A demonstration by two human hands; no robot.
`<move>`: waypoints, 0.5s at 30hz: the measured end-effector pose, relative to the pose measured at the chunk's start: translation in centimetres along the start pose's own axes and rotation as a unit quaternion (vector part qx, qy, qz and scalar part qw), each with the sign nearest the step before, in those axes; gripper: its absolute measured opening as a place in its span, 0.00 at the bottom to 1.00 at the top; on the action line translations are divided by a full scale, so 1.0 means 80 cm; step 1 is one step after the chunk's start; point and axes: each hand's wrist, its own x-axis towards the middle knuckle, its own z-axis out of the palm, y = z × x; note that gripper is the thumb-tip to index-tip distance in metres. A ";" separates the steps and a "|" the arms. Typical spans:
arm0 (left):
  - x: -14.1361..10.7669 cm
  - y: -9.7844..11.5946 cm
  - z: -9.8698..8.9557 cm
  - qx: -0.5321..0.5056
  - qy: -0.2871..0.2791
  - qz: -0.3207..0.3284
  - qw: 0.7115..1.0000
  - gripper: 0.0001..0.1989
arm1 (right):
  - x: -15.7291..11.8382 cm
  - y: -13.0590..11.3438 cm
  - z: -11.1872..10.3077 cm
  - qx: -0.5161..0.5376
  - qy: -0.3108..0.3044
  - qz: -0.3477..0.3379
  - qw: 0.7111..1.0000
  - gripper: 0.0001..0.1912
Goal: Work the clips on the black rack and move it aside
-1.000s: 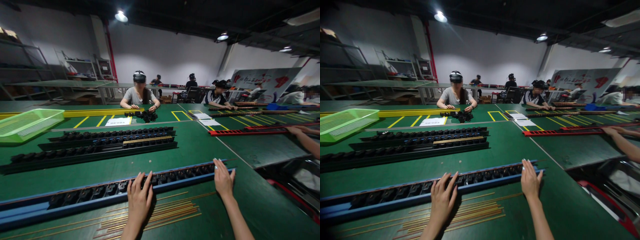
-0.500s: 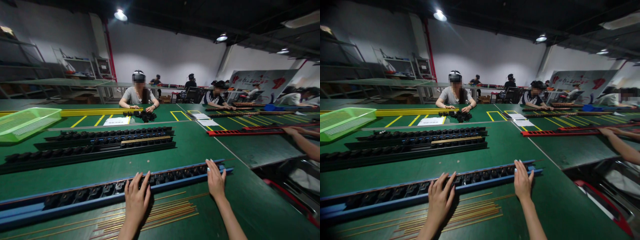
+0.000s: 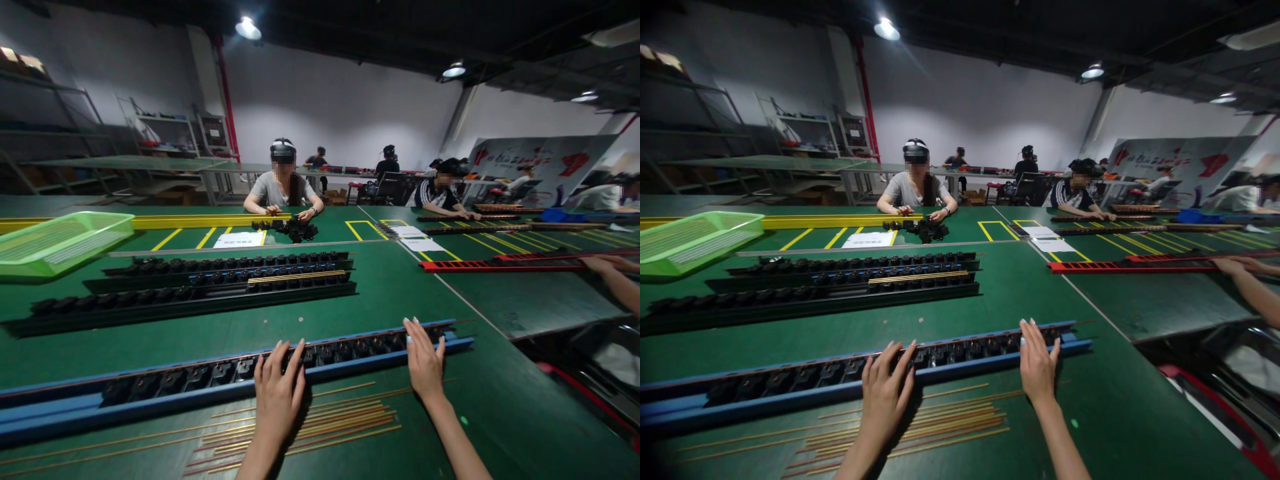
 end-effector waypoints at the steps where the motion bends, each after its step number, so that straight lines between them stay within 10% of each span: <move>1: 0.000 0.000 0.000 0.000 0.001 -0.001 1.000 0.26 | 0.000 0.000 0.001 0.001 0.001 0.001 1.000 0.23; 15: 0.001 0.002 -0.001 -0.002 -0.002 -0.001 1.000 0.26 | 0.000 0.000 -0.005 0.001 -0.002 -0.013 1.000 0.24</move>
